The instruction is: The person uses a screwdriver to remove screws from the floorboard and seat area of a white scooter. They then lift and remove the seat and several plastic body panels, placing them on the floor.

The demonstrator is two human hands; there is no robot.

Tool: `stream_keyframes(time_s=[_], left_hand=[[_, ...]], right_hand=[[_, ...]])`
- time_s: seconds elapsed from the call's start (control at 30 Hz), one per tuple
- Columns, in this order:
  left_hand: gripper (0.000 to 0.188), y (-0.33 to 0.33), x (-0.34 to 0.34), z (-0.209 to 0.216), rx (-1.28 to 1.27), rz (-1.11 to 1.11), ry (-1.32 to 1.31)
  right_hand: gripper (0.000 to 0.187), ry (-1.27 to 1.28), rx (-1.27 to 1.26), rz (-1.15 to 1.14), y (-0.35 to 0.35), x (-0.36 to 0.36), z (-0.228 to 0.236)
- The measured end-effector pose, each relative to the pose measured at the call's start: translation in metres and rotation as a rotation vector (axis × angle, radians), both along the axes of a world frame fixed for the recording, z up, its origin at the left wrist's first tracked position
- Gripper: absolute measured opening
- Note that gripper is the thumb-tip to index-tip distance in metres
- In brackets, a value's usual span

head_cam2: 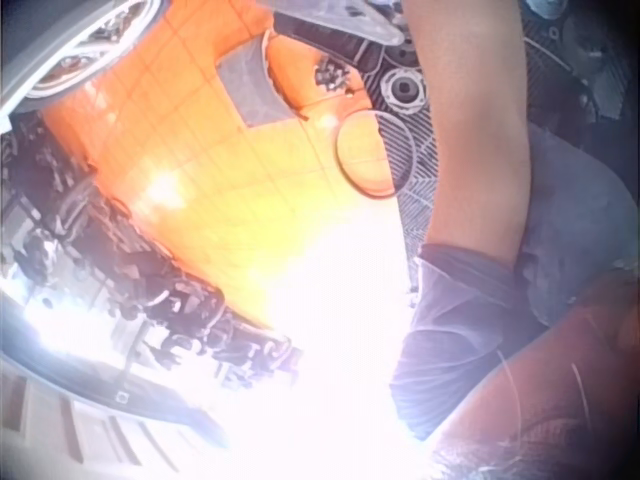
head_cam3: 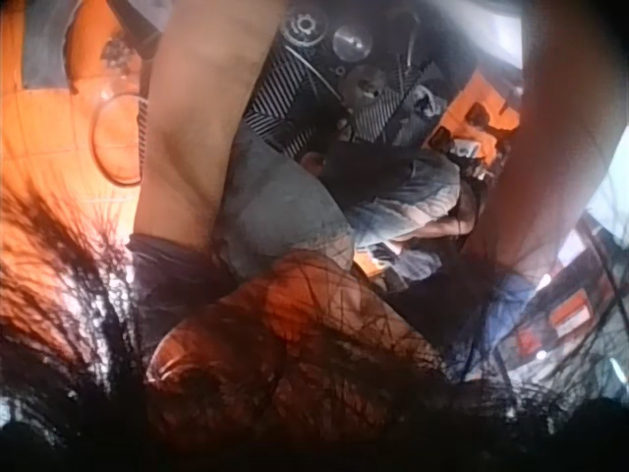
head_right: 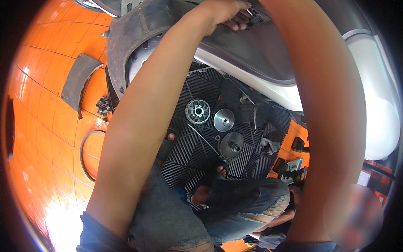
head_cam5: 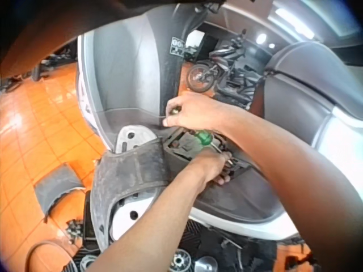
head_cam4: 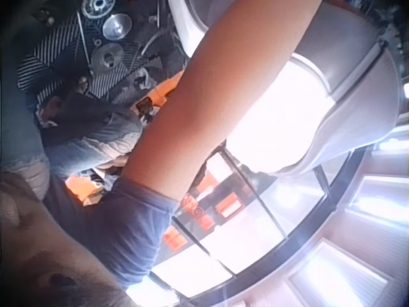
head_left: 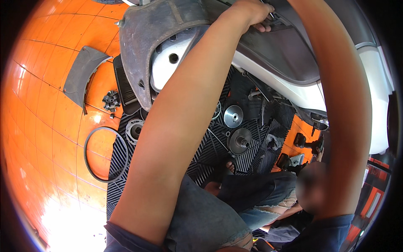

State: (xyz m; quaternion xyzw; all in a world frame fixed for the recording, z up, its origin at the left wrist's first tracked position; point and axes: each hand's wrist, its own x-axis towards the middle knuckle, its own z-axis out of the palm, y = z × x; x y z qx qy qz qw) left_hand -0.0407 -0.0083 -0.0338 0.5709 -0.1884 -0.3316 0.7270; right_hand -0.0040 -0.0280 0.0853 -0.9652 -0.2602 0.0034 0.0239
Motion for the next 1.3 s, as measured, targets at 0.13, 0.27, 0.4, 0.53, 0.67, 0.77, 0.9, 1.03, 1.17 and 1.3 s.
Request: stream_keyframes(time_s=[0.13,0.27,0.4,0.53,0.67,0.77,0.9,1.03,1.17,1.3], left_hand=[[0.041,-0.007,-0.010,0.008,0.027,-0.035,-0.017],[0.042,0.000,-0.008,0.009,0.072,-0.013,-0.017],[0.042,-0.002,-0.007,0.007,0.072,-0.020,-0.031],[0.041,0.000,-0.005,0.007,0.083,-0.016,-0.030],[0.040,-0.005,-0.009,0.010,0.092,-0.020,-0.008],[0.040,-0.001,-0.007,0.010,0.096,-0.013,-0.011],[0.040,-0.001,-0.006,0.008,0.082,-0.006,-0.020],[0.040,-0.015,-0.013,0.010,0.073,-0.030,0.005],[0.040,-0.001,-0.004,0.006,0.094,0.003,-0.015],[0.041,-0.009,-0.010,0.010,0.088,-0.005,-0.004]], right_hand=[[0.031,-0.046,-0.002,-0.036,-0.022,0.027,-0.012],[0.027,0.065,0.043,-0.146,-0.005,0.025,-0.013],[0.025,0.024,-0.009,-0.161,-0.001,0.021,-0.013],[0.026,0.093,-0.026,-0.245,0.008,0.020,-0.010],[0.026,0.044,-0.020,-0.122,-0.014,0.030,-0.014],[0.025,0.116,0.042,-0.321,-0.004,0.032,-0.012],[0.027,0.019,0.005,-0.102,-0.014,0.034,-0.012],[0.029,0.063,-0.021,-0.180,-0.033,0.055,-0.018],[0.028,-0.070,0.002,-0.057,0.003,0.003,-0.010],[0.027,0.051,-0.044,-0.206,-0.010,0.034,-0.010]])
